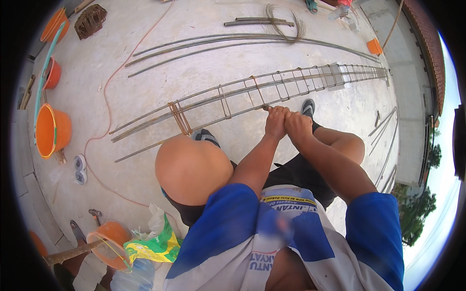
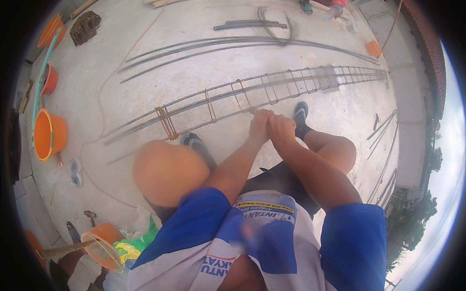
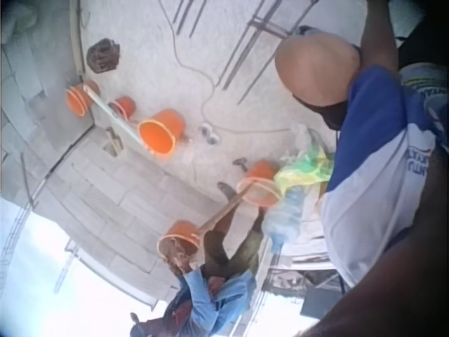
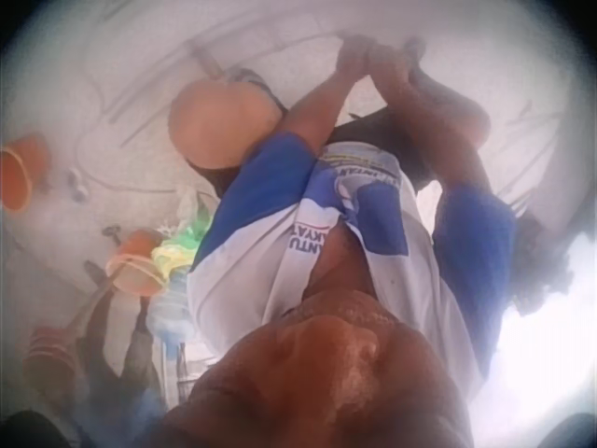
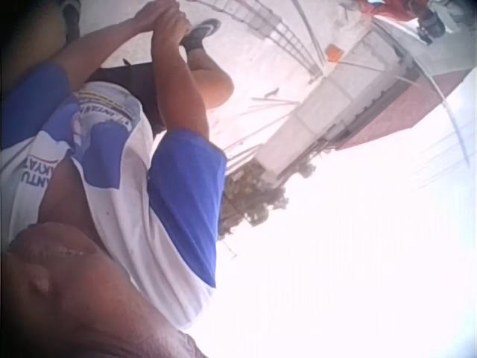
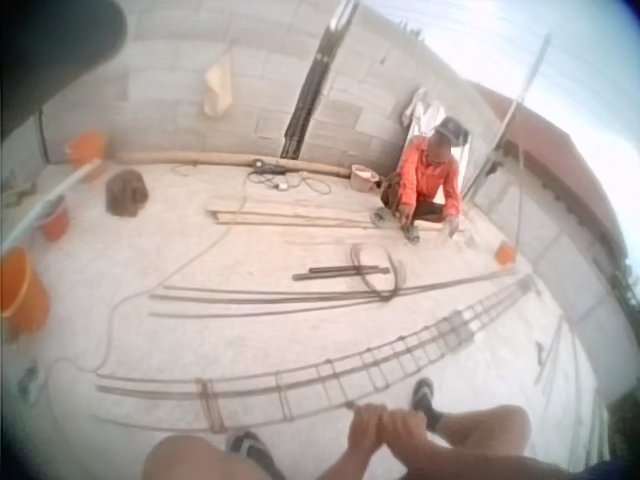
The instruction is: The person assembles a rebar cage by tying intersecting steel bars with wire using pliers. The person repeatedly wraps wire around bar intersections and twists it to secure the structure.
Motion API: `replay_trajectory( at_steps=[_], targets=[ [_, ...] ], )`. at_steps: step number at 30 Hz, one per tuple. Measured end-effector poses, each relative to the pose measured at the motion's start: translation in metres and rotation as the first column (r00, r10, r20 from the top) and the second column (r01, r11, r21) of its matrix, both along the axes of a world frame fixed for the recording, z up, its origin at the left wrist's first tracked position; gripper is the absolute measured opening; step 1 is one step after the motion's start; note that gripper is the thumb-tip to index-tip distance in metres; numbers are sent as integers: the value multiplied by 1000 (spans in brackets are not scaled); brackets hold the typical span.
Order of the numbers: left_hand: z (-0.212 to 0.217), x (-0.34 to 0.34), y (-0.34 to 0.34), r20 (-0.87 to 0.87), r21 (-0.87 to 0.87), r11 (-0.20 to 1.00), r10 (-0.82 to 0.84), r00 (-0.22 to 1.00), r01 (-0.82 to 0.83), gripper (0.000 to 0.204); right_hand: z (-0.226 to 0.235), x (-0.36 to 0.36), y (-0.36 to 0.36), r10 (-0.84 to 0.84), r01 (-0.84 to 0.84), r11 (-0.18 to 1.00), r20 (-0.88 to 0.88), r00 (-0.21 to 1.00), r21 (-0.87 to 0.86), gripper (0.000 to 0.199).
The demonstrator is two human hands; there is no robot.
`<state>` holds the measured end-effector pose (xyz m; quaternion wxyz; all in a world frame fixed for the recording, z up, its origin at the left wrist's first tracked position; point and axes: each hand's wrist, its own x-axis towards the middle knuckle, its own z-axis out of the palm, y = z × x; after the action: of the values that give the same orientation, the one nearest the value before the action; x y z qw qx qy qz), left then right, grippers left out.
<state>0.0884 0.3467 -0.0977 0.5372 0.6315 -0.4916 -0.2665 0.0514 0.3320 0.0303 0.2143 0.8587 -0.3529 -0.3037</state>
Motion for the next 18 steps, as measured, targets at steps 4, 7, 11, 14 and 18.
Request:
replay_trajectory(
  at_steps=[4,7,11,14,18],
  targets=[
    [1,10,0,16,41,993,-116,993,115,19,-8,-2,-12,-178,160,971,97,979,176,13],
    [-7,11,6,90,-48,990,-128,988,133,23,-6,0,-7,-208,177,955,113,972,236,16],
    [-12,12,15,-23,-87,995,-44,999,41,33,9,16,-9,-323,284,892,56,945,351,24],
    [-14,13,17,-115,-89,996,-4,993,-7,43,5,21,-30,-413,392,799,-58,909,456,25],
    [10,19,21,-229,47,999,36,973,-26,54,21,30,-53,-804,751,216,-323,499,624,20]
  ],
)
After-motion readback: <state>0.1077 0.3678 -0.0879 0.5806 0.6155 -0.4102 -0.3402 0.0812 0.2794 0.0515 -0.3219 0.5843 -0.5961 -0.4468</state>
